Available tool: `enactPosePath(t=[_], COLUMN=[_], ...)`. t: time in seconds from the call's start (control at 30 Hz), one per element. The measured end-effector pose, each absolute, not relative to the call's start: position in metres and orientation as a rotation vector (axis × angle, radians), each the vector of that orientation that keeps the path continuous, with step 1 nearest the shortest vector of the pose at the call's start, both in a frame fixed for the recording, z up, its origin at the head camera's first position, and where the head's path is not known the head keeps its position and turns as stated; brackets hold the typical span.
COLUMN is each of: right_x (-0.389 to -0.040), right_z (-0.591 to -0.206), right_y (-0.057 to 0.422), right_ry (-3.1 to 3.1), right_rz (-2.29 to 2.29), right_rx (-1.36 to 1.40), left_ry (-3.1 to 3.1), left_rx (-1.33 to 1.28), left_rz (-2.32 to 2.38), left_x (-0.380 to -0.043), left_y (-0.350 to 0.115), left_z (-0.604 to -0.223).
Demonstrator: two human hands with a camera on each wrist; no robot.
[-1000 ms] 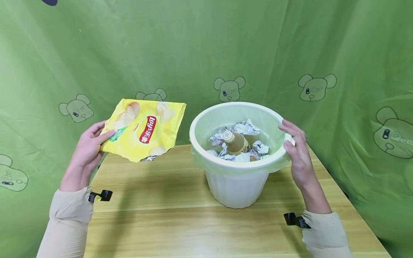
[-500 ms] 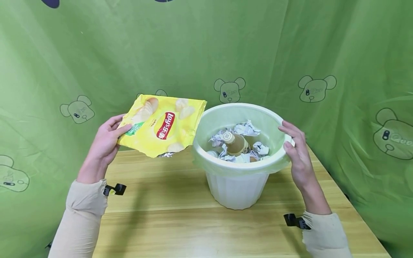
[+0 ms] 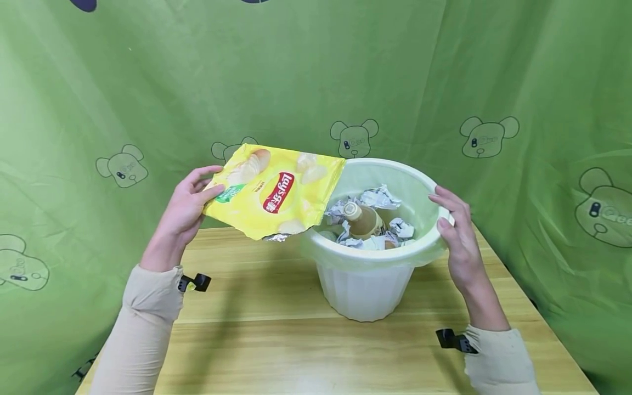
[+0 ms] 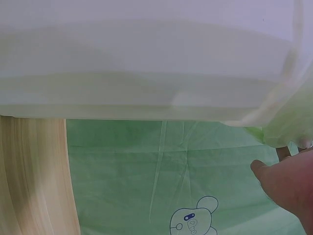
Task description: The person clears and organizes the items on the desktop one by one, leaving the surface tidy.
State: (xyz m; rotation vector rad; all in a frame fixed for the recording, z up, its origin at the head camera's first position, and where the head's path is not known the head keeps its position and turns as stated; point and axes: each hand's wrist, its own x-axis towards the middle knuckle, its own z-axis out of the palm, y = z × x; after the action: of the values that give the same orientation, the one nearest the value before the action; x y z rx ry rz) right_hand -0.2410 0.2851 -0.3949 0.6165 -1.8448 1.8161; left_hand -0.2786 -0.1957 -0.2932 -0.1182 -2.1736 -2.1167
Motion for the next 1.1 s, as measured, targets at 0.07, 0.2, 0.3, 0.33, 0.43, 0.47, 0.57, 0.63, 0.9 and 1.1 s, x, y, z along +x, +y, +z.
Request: enactPosePath(t=[0.07,0.2,0.3,0.33,0.43,0.47,0.57,0.63,0.9,1.1], right_x=[-0.241,-0.241,-0.240,-0.240,-0.241,-0.241,-0.242,-0.242,-0.241,-0.242], right_z=[-0.395,-0.395,-0.395,-0.395,-0.395,-0.396,-0.396,-0.397,-0.396,-0.397], right_y=[0.285,0.285,0.285,0.285,0.286,0.286,0.285,0.285,0.285,0.283], right_ry=[-1.841,-1.839,-1.843,-1.845,-1.841,-1.838,-1.820,-1.811,-1.821,-1.812], right_rz=[1.818,1.817,1.812,1.808,1.806,1.806,1.821,1.828,1.818,1.825], right_rx=[0.618,0.618,0.611,0.609,0.612,0.615,0.631,0.638,0.617,0.604], left_ry=[-2.184,-2.197,-2.211,-2.215,-2.226,-2.226,-2.239,-2.254,-2.271,-2.248], left_rx=[-0.128,-0.152,-0.172,-0.177,-0.196,-0.204,-0.239,-0.270,-0.395,-0.469], left_rz=[-2.117,-2.134,-2.161,-2.170,-2.198,-2.207,-2.224,-2.230,-2.261,-2.268], left_x=[-0.279,-0.280,-0.282,-0.282,-0.284,-0.284,-0.285,-0.284,-0.281,-0.282], left_y=[-0.191,-0.183,-0.175,-0.172,-0.165,-0.162,-0.155,-0.150,-0.134,-0.122], left_z=[-0.292,-0.290,-0.291,-0.291,-0.292,-0.292,-0.292,-0.291,-0.288,-0.289])
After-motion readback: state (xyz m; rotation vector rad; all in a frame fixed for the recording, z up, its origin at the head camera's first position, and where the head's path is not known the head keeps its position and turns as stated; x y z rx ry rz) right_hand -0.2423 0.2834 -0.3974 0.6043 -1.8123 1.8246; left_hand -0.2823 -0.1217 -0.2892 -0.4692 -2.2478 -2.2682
